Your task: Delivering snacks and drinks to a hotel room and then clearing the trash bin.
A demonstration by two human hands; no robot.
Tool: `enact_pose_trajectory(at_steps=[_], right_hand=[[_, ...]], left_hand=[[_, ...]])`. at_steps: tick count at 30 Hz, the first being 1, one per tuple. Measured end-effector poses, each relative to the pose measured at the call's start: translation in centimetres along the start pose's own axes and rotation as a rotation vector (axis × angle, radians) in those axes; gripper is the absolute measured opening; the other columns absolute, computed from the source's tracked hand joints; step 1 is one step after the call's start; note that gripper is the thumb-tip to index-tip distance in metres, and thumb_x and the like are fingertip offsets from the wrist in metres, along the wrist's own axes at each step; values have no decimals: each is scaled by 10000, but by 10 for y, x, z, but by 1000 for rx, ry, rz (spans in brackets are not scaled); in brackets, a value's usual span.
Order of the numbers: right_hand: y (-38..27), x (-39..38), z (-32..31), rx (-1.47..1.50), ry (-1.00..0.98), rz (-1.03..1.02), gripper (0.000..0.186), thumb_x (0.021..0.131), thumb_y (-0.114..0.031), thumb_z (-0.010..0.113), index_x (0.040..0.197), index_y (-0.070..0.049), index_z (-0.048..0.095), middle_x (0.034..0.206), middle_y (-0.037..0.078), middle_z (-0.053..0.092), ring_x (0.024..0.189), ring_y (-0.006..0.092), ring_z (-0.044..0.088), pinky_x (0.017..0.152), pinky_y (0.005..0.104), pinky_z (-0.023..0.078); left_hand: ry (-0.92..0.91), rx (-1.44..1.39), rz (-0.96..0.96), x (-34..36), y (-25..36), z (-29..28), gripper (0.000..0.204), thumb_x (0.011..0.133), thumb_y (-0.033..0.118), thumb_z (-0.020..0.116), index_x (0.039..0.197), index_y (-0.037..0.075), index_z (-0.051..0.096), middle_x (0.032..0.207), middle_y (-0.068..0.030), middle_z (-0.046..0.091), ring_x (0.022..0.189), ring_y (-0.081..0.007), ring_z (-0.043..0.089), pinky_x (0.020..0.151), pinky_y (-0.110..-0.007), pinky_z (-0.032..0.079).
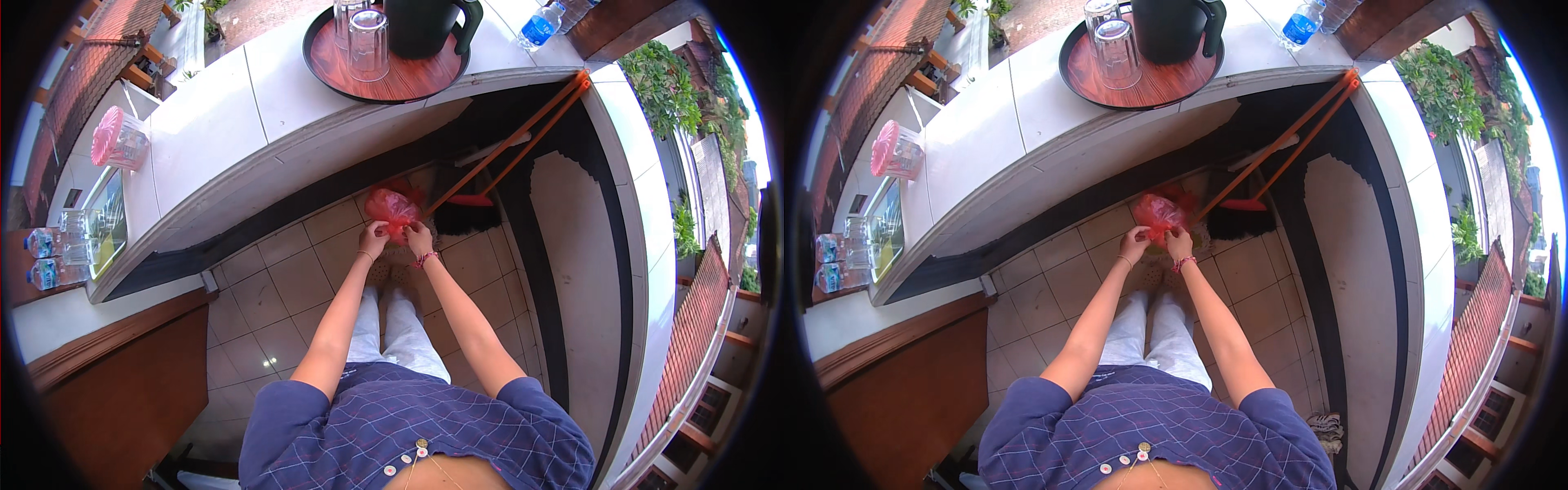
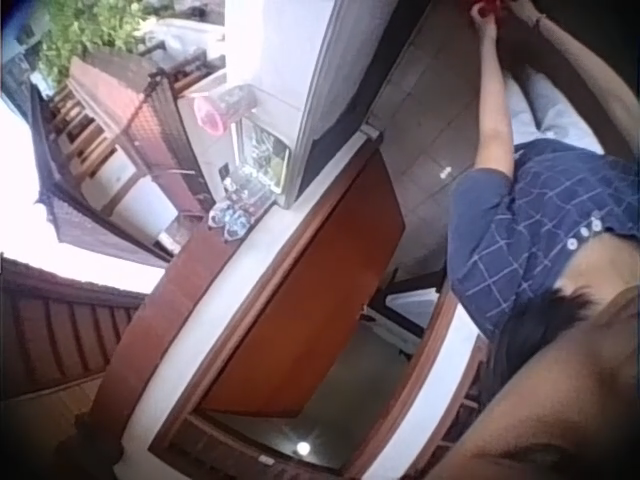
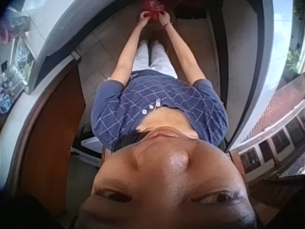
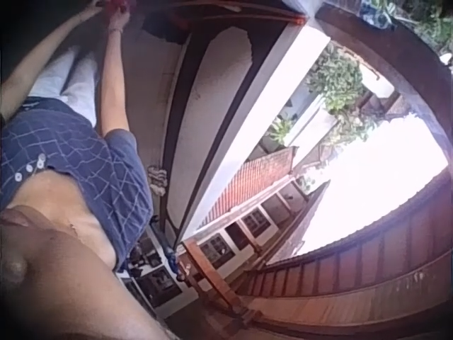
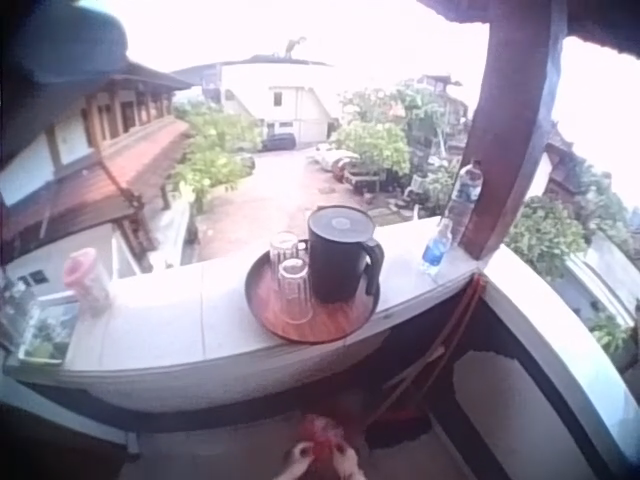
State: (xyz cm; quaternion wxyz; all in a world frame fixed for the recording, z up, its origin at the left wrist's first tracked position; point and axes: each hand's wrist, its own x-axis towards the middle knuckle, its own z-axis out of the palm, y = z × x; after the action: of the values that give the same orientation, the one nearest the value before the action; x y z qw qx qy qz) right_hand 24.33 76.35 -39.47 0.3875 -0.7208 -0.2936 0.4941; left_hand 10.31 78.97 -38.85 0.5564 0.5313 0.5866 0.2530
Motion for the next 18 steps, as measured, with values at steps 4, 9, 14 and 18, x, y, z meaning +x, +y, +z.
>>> enact_pose_trajectory(at_steps=[4,9,14,18], right_hand=[[3,-13,-11,-67,-45,265,231,785,-202,528,899,-10,588,768,81,617,695,126,588,585,271,461],[6,-62,-32,57,-279,462,238,832,-215,475,1000,-56,530,837,66,601,712,150,580,617,286,476],[10,-108,-40,77,-328,520,232,839,-224,469,994,-62,531,837,69,599,707,148,577,619,279,472],[8,-134,-45,-24,-446,488,241,855,-216,449,1030,-66,516,888,66,588,777,141,571,681,270,466]], left_hand=[[-18,-74,-102,-21,-15,-10,282,683,47,590,964,31,579,903,-84,604,823,-140,574,736,-248,457],[-5,-196,-158,-63,-37,4,259,711,47,563,968,23,574,916,-94,612,804,-146,584,737,-264,466],[-38,-238,-217,-113,-51,22,230,737,36,547,964,12,570,885,-83,613,807,-142,577,716,-252,467],[-29,-311,-268,-145,-51,32,224,740,44,553,961,15,571,842,-78,615,726,-132,572,655,-249,469]])
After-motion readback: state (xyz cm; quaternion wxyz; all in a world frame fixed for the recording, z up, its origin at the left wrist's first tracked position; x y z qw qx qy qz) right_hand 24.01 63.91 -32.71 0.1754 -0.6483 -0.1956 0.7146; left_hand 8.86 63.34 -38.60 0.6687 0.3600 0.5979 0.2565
